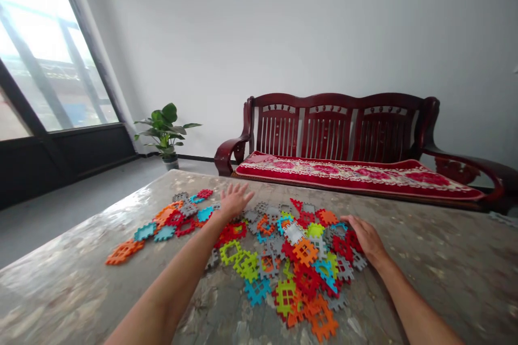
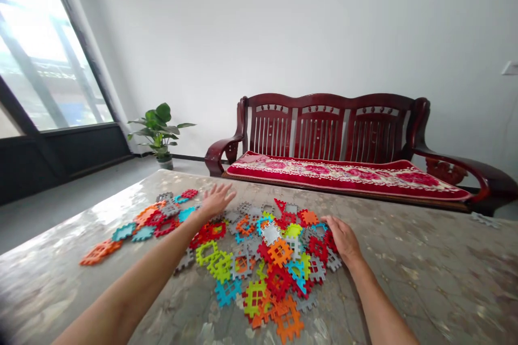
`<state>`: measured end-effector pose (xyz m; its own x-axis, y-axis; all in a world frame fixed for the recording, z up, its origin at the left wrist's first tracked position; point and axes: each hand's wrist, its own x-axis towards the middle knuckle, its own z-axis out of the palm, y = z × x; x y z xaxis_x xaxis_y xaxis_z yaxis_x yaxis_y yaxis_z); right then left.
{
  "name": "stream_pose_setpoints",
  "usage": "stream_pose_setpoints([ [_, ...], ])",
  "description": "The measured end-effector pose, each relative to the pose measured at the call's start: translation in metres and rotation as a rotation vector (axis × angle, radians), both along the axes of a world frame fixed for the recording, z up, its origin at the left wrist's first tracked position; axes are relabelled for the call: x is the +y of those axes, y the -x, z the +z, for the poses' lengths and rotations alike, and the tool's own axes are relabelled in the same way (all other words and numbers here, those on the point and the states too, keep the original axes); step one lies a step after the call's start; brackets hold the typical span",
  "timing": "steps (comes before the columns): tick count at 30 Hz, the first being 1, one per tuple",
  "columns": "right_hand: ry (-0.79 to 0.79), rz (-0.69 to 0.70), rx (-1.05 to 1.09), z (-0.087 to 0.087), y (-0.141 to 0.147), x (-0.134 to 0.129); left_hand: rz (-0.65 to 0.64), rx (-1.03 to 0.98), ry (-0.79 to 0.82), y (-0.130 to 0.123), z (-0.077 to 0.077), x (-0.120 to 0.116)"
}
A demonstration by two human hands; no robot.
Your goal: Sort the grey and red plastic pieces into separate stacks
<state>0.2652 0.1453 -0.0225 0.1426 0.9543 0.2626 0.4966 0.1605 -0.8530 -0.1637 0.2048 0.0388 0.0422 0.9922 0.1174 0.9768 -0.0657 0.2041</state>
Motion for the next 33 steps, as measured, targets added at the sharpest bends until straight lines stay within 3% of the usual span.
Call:
stream_pose_setpoints([
  [2, -0.003, -0.003, 0.005, -0.001, -0.001, 0.001, 0.262, 0.022, -0.028, 0.047, 0.001, -0.008],
  [5, -0.010, -0.006, 0.009, -0.003, -0.002, 0.002, 0.527, 0.059, -0.037, 0.109, 0.000, -0.024],
  [9, 0.000, -0.010, -0.004, -0.006, -0.002, 0.004, 0.705, 0.014, 0.010, 0.163, -0.006, -0.041],
  [12, 0.025, 0.001, 0.001, -0.005, -0.003, 0.009, 0.717, -0.068, 0.119, 0.177, -0.006, -0.044],
  [15, 0.057, 0.019, 0.078, -0.002, -0.010, 0.018, 0.648, -0.074, 0.116, 0.171, -0.006, -0.045],
  [20, 0.079, -0.038, 0.243, 0.001, -0.022, 0.032, 0.528, -0.065, 0.057, 0.136, -0.006, -0.051],
  [30, -0.012, -0.071, 0.171, -0.007, -0.013, 0.028, 0.367, -0.053, 0.038, 0.069, -0.010, -0.063],
  [33, -0.006, -0.076, 0.168, -0.004, -0.011, 0.027, 0.233, -0.103, 0.031, 0.056, -0.014, -0.063],
])
